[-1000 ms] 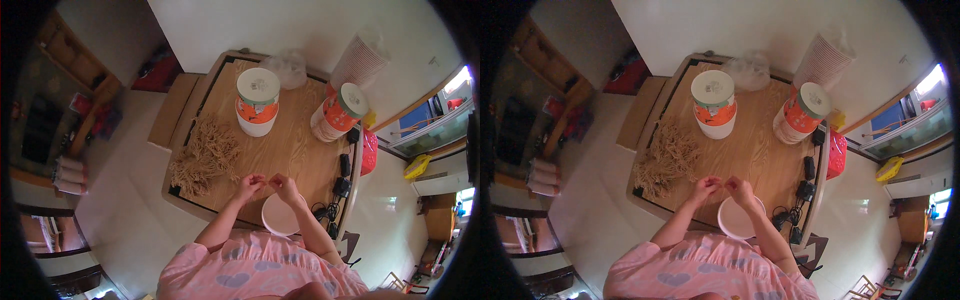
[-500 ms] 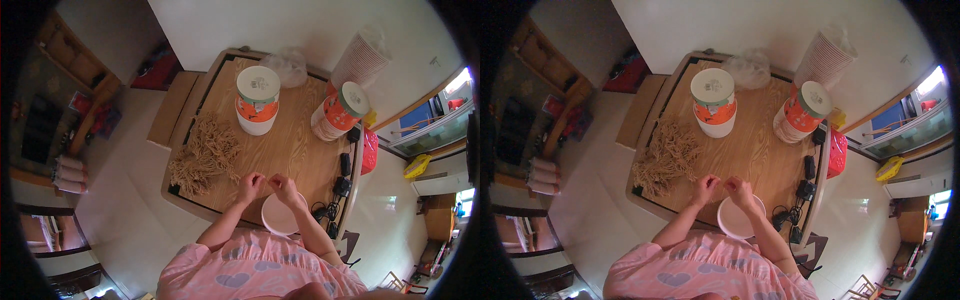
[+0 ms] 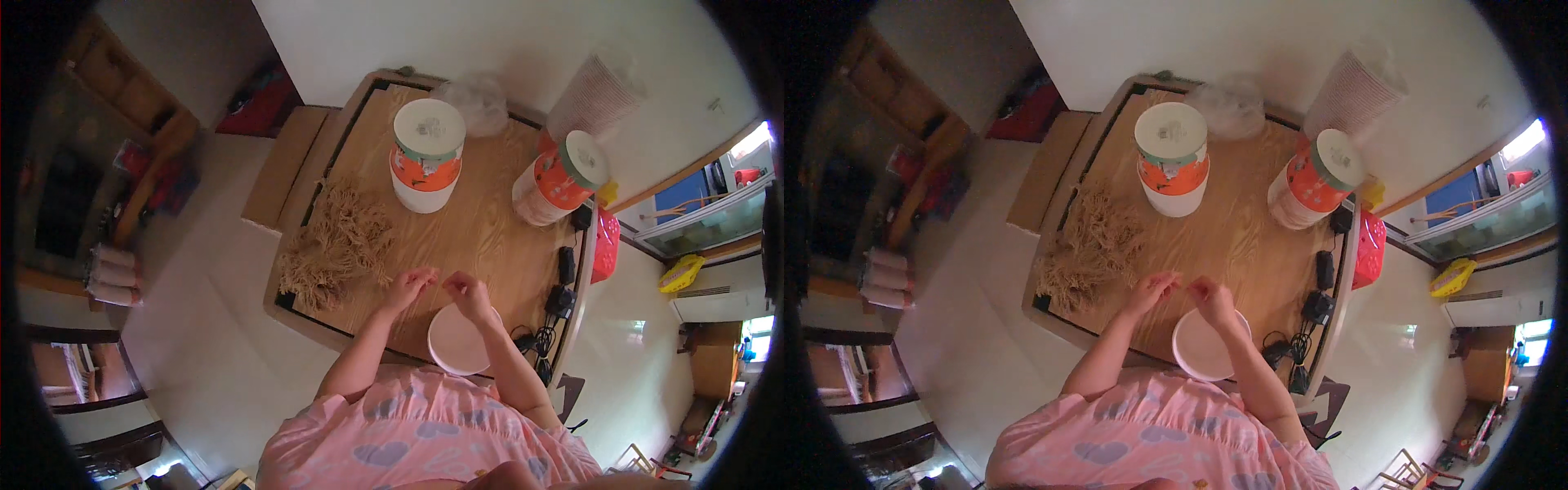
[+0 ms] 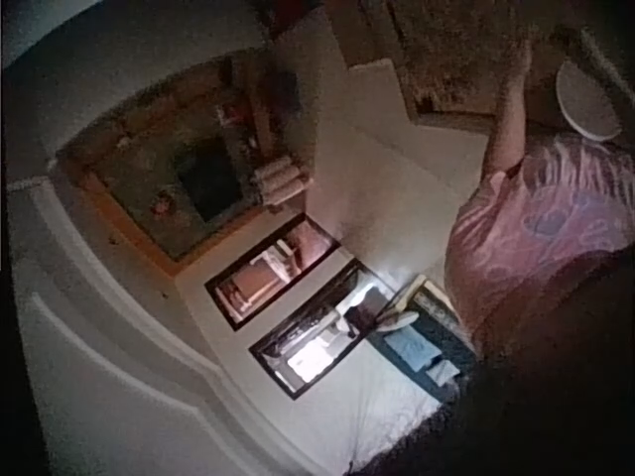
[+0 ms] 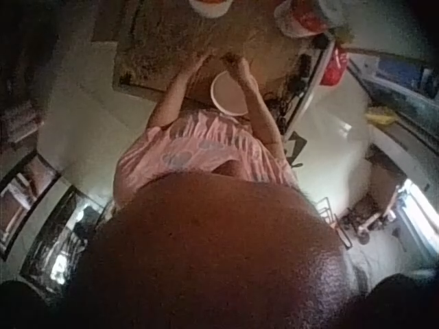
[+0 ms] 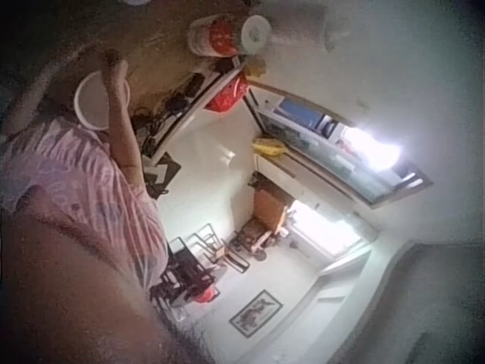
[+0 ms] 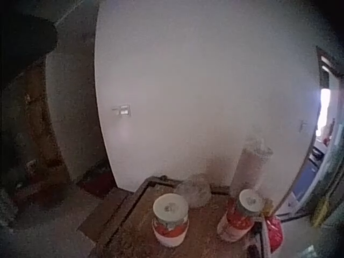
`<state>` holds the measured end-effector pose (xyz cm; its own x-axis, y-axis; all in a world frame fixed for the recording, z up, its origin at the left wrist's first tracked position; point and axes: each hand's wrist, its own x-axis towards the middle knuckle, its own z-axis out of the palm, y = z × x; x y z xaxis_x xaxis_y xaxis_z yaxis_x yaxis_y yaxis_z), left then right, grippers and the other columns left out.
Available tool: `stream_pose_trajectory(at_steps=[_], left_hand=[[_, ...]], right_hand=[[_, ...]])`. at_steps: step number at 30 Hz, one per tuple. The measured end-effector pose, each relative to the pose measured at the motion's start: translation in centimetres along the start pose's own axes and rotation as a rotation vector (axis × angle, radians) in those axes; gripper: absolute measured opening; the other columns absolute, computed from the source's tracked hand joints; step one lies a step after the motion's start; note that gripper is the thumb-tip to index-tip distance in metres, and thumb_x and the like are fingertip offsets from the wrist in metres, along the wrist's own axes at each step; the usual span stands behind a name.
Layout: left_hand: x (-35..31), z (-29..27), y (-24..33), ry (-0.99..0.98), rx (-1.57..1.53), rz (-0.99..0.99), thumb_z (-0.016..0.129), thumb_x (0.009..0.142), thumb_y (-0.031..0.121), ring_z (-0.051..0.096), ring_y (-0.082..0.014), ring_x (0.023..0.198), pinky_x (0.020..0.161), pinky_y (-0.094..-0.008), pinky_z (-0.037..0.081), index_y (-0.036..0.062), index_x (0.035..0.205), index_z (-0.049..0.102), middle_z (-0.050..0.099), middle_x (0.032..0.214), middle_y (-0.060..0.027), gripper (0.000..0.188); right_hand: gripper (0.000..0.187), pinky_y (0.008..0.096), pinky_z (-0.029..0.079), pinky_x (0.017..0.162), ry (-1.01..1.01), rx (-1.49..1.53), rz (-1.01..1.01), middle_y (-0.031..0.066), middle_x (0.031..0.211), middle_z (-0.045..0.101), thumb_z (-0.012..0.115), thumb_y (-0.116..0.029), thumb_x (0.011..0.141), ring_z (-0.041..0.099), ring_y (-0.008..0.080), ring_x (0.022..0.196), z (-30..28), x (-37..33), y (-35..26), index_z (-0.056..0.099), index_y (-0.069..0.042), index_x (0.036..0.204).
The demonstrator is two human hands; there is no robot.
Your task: Placing shredded paper into containers and organizing them on a table.
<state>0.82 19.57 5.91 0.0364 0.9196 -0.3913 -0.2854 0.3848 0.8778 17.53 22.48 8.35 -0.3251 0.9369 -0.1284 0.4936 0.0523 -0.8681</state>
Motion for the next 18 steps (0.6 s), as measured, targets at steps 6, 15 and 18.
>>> stream_pose_trajectory(at_steps=[6,15,18], left_hand=[[0.1,1.3,0.3,0.141,0.521,0.313,0.06,0.079,0.013,0.056,-0.0106,0.062,0.058,-0.0249,0.044,0.0043,0.085,0.062,0.061,0.074,-0.0049,0.011],[1.7,1.1,-1.8,0.223,0.462,0.307,0.064,0.074,0.011,0.052,-0.0121,0.057,0.052,-0.0255,0.042,0.0032,0.078,0.06,0.057,0.067,-0.0058,0.009],[2.3,1.4,-2.0,0.206,0.474,0.346,0.061,0.077,0.012,0.049,-0.0091,0.057,0.052,-0.0234,0.04,0.0042,0.08,0.061,0.056,0.066,-0.0021,0.008]], right_hand=[[0.015,0.031,0.045,0.058,-0.019,-0.042,-0.004,0.0125,0.071,0.059,0.061,-0.017,0.075,0.058,0.022,0.064,-0.2,0.2,-0.1,0.06,-0.003,0.081],[0.015,0.0254,0.043,0.057,-0.31,0.092,0.252,0.0018,0.066,0.058,0.061,-0.016,0.077,0.051,0.0081,0.063,-2.1,2.9,0.4,0.062,-0.002,0.081],[0.017,0.0232,0.042,0.058,-0.351,0.13,0.224,0.0007,0.068,0.058,0.061,-0.018,0.078,0.051,0.0068,0.064,-1.9,4.0,2.6,0.062,-0.001,0.08]])
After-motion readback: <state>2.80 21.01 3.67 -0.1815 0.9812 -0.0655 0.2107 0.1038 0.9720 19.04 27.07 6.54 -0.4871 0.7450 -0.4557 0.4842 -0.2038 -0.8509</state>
